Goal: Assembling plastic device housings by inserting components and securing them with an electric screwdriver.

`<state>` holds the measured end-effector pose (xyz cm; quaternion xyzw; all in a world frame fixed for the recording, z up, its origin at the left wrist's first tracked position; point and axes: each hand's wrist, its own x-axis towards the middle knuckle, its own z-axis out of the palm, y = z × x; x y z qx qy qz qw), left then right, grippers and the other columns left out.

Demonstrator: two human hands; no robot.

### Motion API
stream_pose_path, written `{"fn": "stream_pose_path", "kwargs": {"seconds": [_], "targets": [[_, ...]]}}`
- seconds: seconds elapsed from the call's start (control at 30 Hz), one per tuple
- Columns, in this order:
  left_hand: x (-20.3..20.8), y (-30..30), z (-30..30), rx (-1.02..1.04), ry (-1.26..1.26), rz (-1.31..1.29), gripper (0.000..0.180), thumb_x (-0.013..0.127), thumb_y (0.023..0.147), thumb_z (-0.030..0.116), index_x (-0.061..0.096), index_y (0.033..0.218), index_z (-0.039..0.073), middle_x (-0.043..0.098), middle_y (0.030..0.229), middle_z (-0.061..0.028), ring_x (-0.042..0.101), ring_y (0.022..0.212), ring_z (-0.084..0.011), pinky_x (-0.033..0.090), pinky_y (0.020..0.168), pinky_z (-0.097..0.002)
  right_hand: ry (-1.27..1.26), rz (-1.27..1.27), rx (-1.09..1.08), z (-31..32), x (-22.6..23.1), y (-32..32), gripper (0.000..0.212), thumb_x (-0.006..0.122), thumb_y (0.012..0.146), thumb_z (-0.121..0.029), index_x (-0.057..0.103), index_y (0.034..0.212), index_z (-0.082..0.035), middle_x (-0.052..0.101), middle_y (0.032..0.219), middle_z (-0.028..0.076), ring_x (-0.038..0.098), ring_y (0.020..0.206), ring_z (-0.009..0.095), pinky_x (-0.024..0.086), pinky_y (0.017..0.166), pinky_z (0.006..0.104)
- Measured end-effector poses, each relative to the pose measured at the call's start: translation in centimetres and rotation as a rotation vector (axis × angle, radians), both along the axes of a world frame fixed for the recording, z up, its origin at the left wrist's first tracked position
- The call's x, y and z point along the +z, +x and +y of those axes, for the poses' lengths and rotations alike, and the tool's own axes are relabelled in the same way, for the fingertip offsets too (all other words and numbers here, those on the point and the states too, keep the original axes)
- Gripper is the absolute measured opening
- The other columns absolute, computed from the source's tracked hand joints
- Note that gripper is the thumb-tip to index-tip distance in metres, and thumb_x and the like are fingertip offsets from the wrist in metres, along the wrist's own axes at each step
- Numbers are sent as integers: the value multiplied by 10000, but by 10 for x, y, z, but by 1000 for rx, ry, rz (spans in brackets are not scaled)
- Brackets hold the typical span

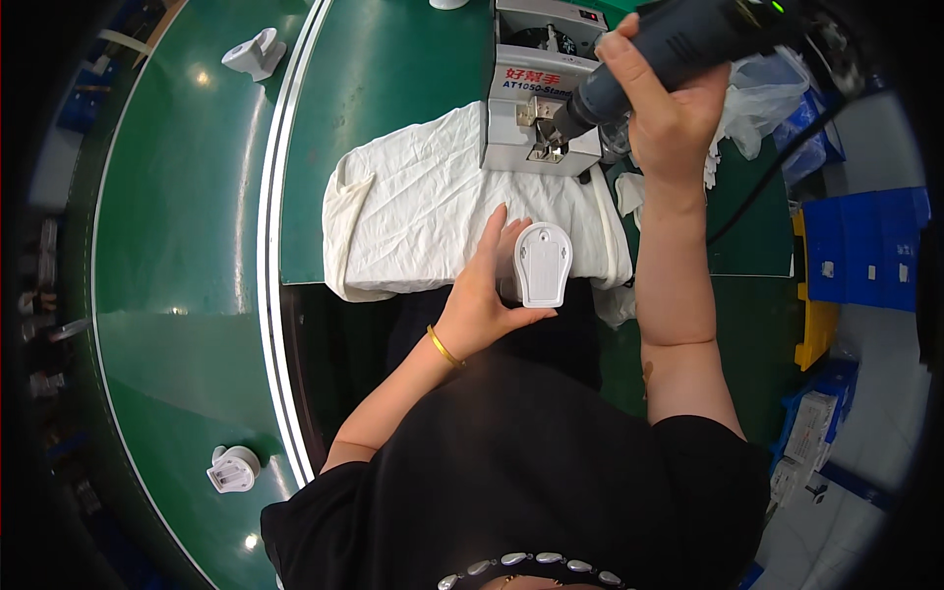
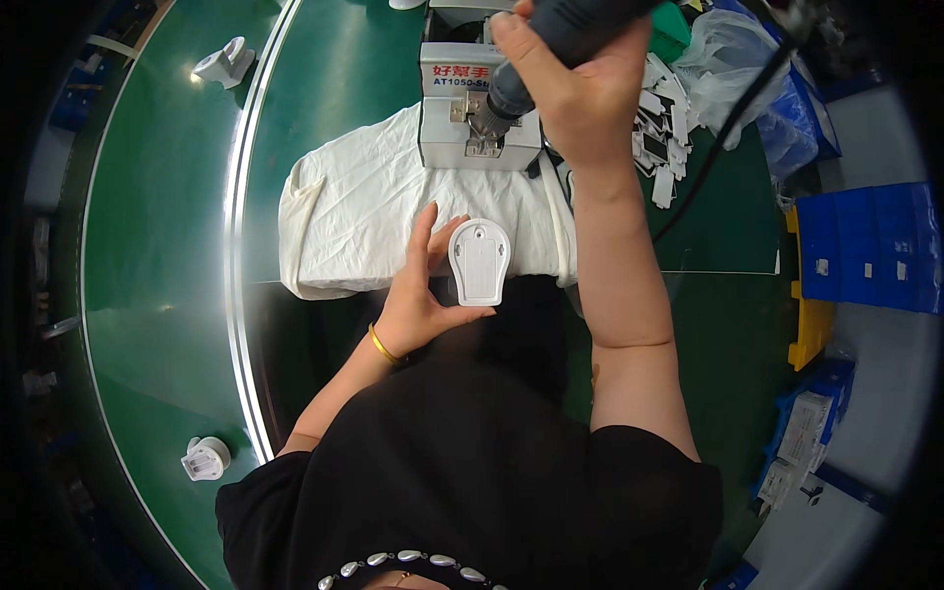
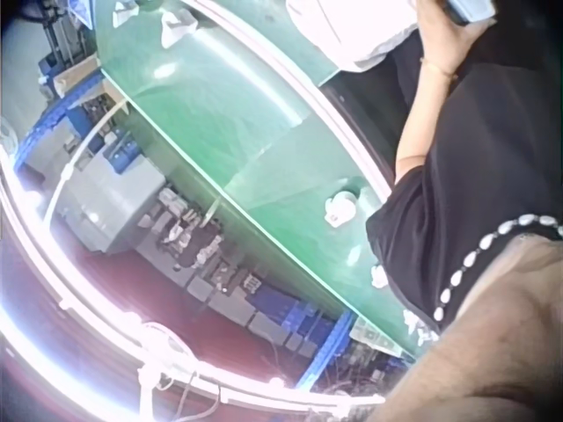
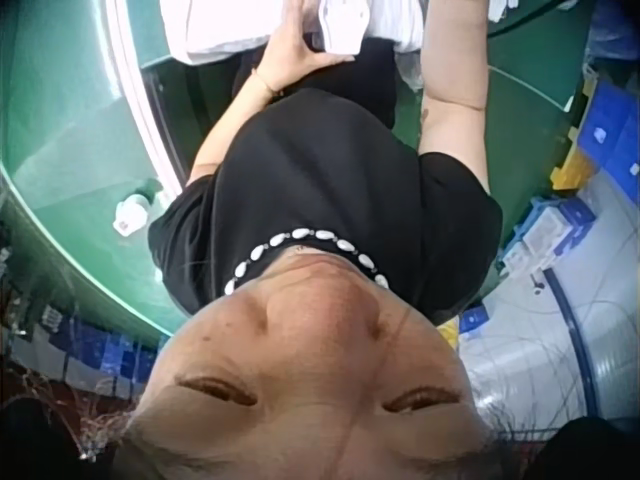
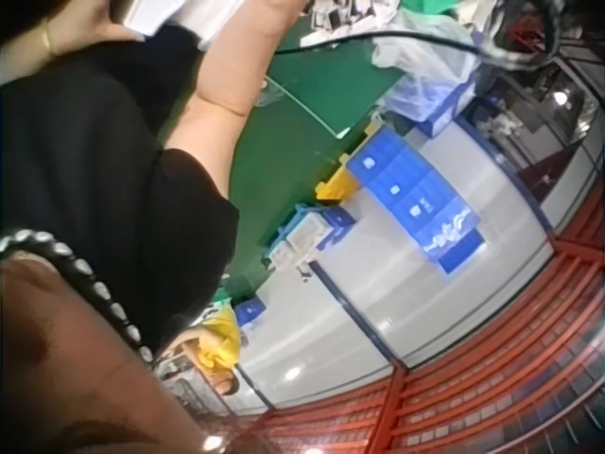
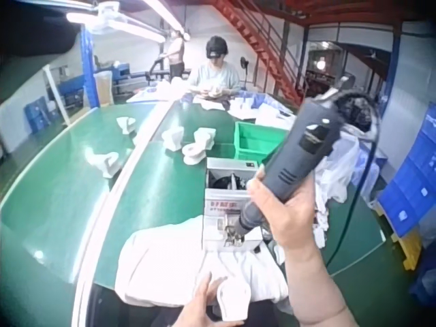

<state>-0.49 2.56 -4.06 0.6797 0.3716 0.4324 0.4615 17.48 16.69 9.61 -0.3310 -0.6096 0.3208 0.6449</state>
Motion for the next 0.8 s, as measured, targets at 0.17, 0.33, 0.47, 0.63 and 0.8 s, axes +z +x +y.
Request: {"fn": "stream_pose_path", "kwargs": {"seconds": [0.17,0.33,0.47,0.63,0.8], "targets": [[-3,-1,0,4,-8,-32,1281,920,639,139,24,1553,93,415,1466,-264,411,1390,-343,327,1141,-416,-113,-88,216,-17,47,-14,585,780,773,2,463,1265,-12,579,1029,55,594,905,130,493,809,261],[-4,1,1,5,2,-36,1283,921,627,113,32,1552,82,416,1464,-260,417,1387,-341,334,1142,-414,21,-221,-116,-6,38,-36,523,777,787,-21,487,1222,4,600,963,35,605,834,116,496,746,246],[-2,3,2,2,-11,-45,1289,920,624,106,27,1552,70,420,1461,-257,420,1385,-332,335,1144,-408,225,424,640,24,4,-38,413,742,828,-22,513,1170,14,625,849,29,606,718,101,492,656,234],[-4,1,2,16,-7,-46,1297,920,623,103,18,1555,67,436,1456,-240,421,1386,-322,333,1143,-401,-41,104,50,-14,7,-32,394,687,870,-12,495,1213,11,618,802,69,619,685,150,508,659,284],[-6,2,1,15,15,-32,1295,917,631,107,13,1557,59,443,1460,-225,420,1389,-313,328,1143,-390,-29,12,117,-66,14,-26,461,589,927,-47,359,1320,21,548,721,82,553,626,159,492,652,387]]}}
